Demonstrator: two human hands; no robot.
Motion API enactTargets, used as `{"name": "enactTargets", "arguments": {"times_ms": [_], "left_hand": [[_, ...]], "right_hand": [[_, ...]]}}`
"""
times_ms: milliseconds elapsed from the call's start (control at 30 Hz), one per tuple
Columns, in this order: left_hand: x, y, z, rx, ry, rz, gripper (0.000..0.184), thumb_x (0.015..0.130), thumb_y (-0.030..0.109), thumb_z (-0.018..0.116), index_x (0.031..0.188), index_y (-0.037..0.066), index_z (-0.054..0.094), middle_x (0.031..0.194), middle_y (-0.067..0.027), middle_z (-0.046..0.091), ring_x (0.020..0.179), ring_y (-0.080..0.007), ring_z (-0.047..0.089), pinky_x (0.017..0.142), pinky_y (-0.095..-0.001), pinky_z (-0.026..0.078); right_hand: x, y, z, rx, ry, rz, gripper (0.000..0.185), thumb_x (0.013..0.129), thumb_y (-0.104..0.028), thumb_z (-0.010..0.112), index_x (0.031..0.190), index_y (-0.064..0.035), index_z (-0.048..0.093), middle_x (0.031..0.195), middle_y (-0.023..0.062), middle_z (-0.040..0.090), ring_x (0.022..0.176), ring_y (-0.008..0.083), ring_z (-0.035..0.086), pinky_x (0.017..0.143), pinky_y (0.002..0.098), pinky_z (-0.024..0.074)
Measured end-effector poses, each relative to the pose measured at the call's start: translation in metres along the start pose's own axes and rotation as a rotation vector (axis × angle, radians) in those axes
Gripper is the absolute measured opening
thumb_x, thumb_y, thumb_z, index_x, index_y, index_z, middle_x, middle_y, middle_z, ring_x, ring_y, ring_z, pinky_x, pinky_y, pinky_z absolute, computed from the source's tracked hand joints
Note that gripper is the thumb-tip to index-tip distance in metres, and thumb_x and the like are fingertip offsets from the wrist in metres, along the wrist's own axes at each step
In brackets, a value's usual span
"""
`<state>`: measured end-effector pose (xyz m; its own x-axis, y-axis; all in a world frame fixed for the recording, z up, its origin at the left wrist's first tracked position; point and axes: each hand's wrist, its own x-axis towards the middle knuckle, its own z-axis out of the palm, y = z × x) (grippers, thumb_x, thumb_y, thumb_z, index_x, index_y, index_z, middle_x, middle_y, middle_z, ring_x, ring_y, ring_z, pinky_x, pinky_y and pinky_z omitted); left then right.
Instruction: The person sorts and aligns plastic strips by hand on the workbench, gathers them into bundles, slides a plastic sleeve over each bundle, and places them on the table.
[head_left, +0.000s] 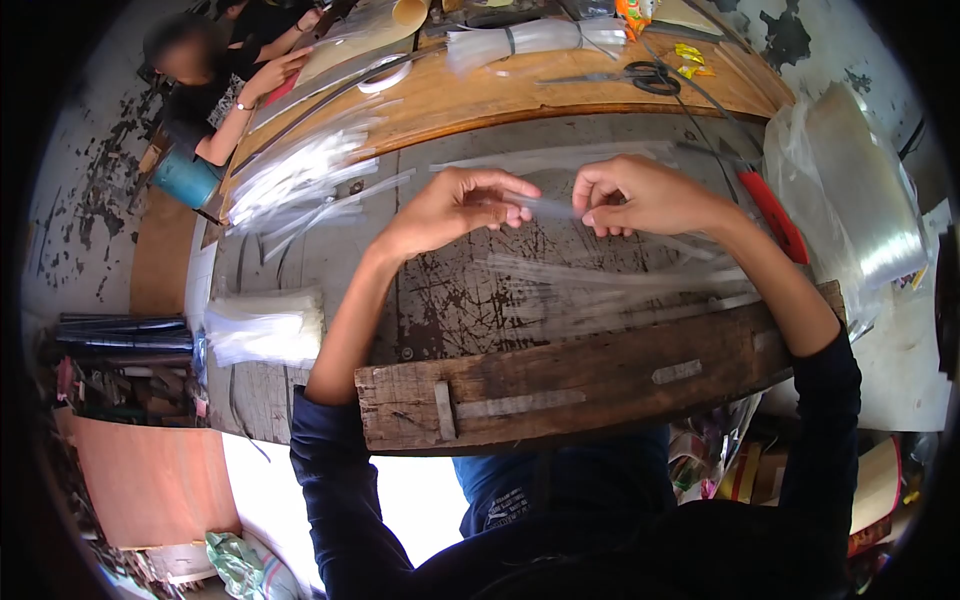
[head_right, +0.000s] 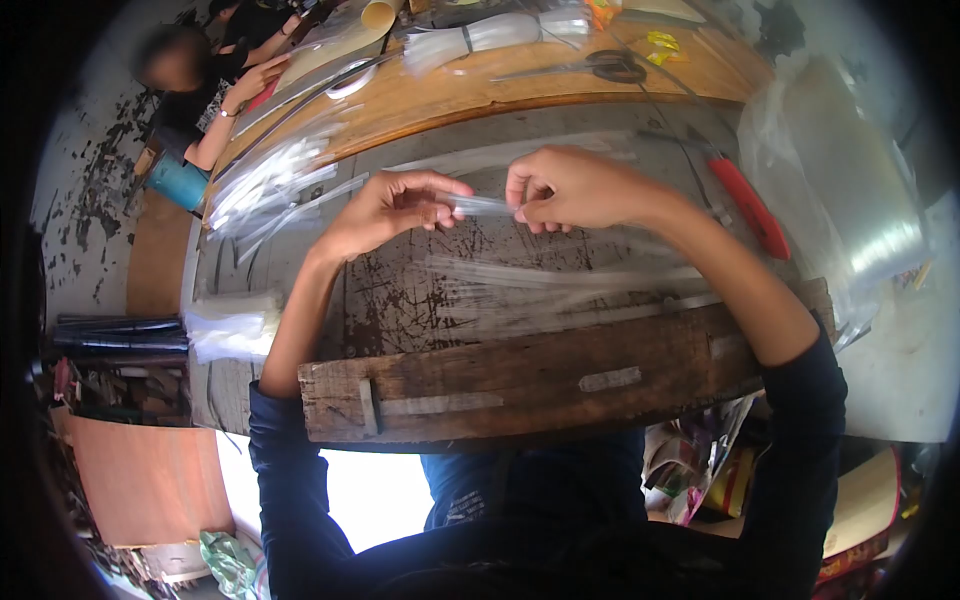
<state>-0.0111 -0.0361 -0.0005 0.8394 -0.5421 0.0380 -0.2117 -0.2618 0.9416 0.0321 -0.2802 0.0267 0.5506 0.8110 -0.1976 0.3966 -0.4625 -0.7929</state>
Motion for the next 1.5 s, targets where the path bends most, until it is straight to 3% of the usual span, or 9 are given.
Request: {"name": "enactTargets", "arguments": {"times_ms": [333,700,800,867,900,1000,1100,1167,1500], "left_hand": [[-0.001,-0.005,-0.006,-0.042,0.320,0.059,0.014,0.089,0.005,0.052,0.099,-0.002,0.059,0.091,-0.0092,0.063,0.087,-0.0148,0.063,0.078,-0.0254,0.049],[-0.012,-0.017,-0.030,0.186,0.588,-0.089,0.015,0.088,0.010,0.055,0.097,-0.001,0.060,0.089,-0.0064,0.065,0.088,-0.0124,0.063,0.074,-0.0249,0.048],[-0.012,-0.018,-0.028,0.326,0.609,-0.083,0.015,0.086,0.013,0.058,0.097,0.004,0.064,0.093,-0.0046,0.066,0.087,-0.0117,0.063,0.072,-0.0250,0.048],[-0.016,-0.019,-0.030,1.157,0.732,0.120,0.016,0.083,0.015,0.062,0.097,0.008,0.066,0.097,-0.0028,0.066,0.086,-0.0122,0.063,0.069,-0.0255,0.050],[-0.016,-0.018,-0.030,1.157,0.732,0.119,0.016,0.083,0.015,0.062,0.097,0.008,0.066,0.097,-0.0028,0.066,0.086,-0.0122,0.063,0.069,-0.0255,0.050],[-0.018,-0.008,-0.026,0.944,0.702,0.085,0.018,0.082,0.016,0.063,0.099,0.013,0.067,0.102,-0.0016,0.065,0.087,-0.0150,0.063,0.068,-0.0280,0.051],[-0.015,0.003,-0.012,0.504,0.436,-0.008,0.022,0.083,0.012,0.060,0.105,0.009,0.064,0.103,-0.0068,0.064,0.091,-0.0173,0.062,0.072,-0.0302,0.052],[-0.013,0.000,-0.002,-0.001,0.136,-0.024,0.026,0.084,0.003,0.056,0.110,0.001,0.059,0.108,-0.0106,0.060,0.097,-0.0192,0.060,0.081,-0.0302,0.050],[-0.010,0.003,0.010,-0.188,-0.122,-0.008,0.029,0.084,0.008,0.060,0.112,0.002,0.058,0.102,-0.0102,0.063,0.094,-0.0161,0.060,0.086,-0.0290,0.048]], "right_hand": [[0.009,0.002,0.007,-0.332,0.385,-0.201,0.022,0.086,-0.024,0.058,0.083,-0.0020,0.057,0.059,0.0048,0.055,0.051,0.0141,0.050,0.048,0.0307,0.0371],[0.005,0.042,-0.040,-0.398,0.403,-0.108,0.019,0.085,-0.019,0.060,0.084,-0.0018,0.051,0.055,0.0060,0.047,0.053,0.0151,0.050,0.053,0.0295,0.0394],[-0.001,0.041,-0.033,-0.931,0.634,-0.154,0.019,0.082,-0.014,0.060,0.095,-0.0035,0.049,0.087,0.0118,0.052,0.084,0.0291,0.054,0.073,0.0376,0.0433],[-0.007,0.022,-0.020,-0.870,0.557,-0.180,0.020,0.082,-0.015,0.060,0.095,-0.0032,0.050,0.091,0.0124,0.050,0.089,0.0287,0.053,0.076,0.0378,0.0429],[-0.010,0.013,-0.013,-0.808,0.480,-0.211,0.021,0.081,-0.015,0.061,0.095,-0.0030,0.050,0.096,0.0130,0.049,0.093,0.0284,0.052,0.078,0.0380,0.0424],[-0.018,-0.008,0.013,-0.483,0.018,-0.212,0.021,0.080,-0.014,0.061,0.096,-0.0032,0.050,0.093,0.0115,0.050,0.091,0.0276,0.052,0.076,0.0378,0.0425],[-0.018,-0.026,0.026,-0.417,-0.118,-0.069,0.020,0.080,-0.012,0.062,0.093,-0.0024,0.051,0.085,0.0097,0.053,0.085,0.0250,0.054,0.072,0.0365,0.0424],[-0.013,-0.017,0.024,-0.329,-0.140,-0.077,0.017,0.079,-0.010,0.061,0.089,-0.0013,0.051,0.076,0.0079,0.055,0.074,0.0227,0.056,0.066,0.0354,0.0424],[-0.009,-0.006,0.025,0.146,0.022,-0.085,0.010,0.088,-0.009,0.048,0.089,0.0012,0.048,0.070,0.0059,0.054,0.063,0.0132,0.056,0.052,0.0263,0.0449]]}}
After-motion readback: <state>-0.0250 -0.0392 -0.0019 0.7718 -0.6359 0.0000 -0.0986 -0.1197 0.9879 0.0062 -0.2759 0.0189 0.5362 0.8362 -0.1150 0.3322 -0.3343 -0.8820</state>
